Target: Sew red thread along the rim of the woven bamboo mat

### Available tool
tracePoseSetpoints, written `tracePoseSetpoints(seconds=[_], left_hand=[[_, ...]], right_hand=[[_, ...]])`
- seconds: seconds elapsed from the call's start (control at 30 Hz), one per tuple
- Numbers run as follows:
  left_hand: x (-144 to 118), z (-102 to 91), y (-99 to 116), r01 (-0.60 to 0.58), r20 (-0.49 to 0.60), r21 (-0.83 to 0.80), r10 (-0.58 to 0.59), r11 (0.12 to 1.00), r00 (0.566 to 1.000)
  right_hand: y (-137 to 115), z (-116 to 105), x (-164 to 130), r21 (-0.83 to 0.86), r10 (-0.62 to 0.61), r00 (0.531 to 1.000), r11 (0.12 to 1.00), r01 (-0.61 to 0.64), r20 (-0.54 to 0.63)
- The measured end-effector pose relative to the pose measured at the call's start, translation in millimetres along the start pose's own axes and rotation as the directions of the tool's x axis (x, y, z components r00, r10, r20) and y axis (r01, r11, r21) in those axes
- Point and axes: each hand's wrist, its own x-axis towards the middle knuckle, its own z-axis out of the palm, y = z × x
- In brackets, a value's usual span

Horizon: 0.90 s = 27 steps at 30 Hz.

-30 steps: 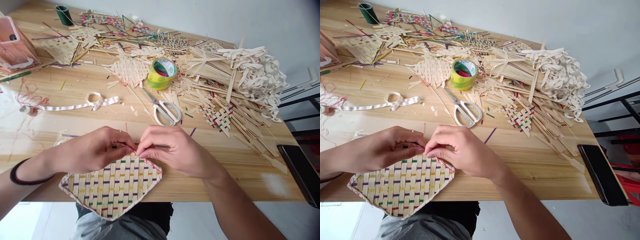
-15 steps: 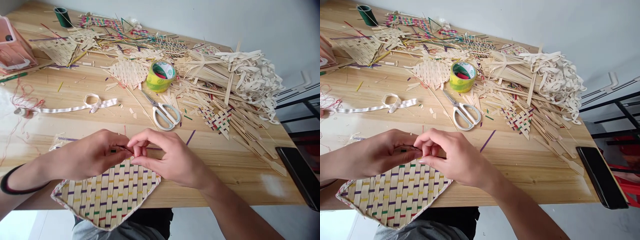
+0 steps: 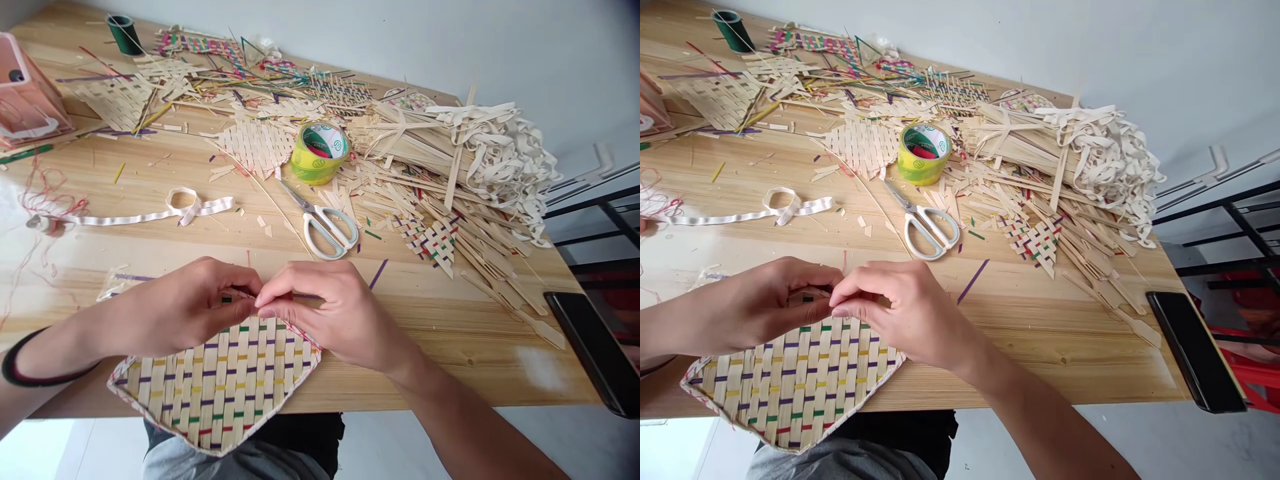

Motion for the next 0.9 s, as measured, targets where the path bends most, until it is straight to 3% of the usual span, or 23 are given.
tracePoseSetpoints(seconds=[0.1, 0.57, 0.9], left_hand=[[1.5, -0.6, 0.0, 0.057, 0.116, -0.032, -0.053, 0.998, 0.992], [4.3, -0.6, 0.6, 0.081, 0.124, -0.036, -0.076, 0.996, 0.989], [5.3, -1.9, -4.0, 0.023, 0.119, -0.045, -0.018, 0.999, 0.993]], right_hand=[[-0.1, 0.4, -1.1, -0.026, -0.032, 0.999, 0.999, 0.031, -0.008], [0.7, 0.5, -1.5, -0.058, -0.112, 0.994, 0.992, 0.112, -0.001], [1.5, 1.0, -2.3, -0.069, -0.206, 0.978, 0.976, 0.206, 0.007]])
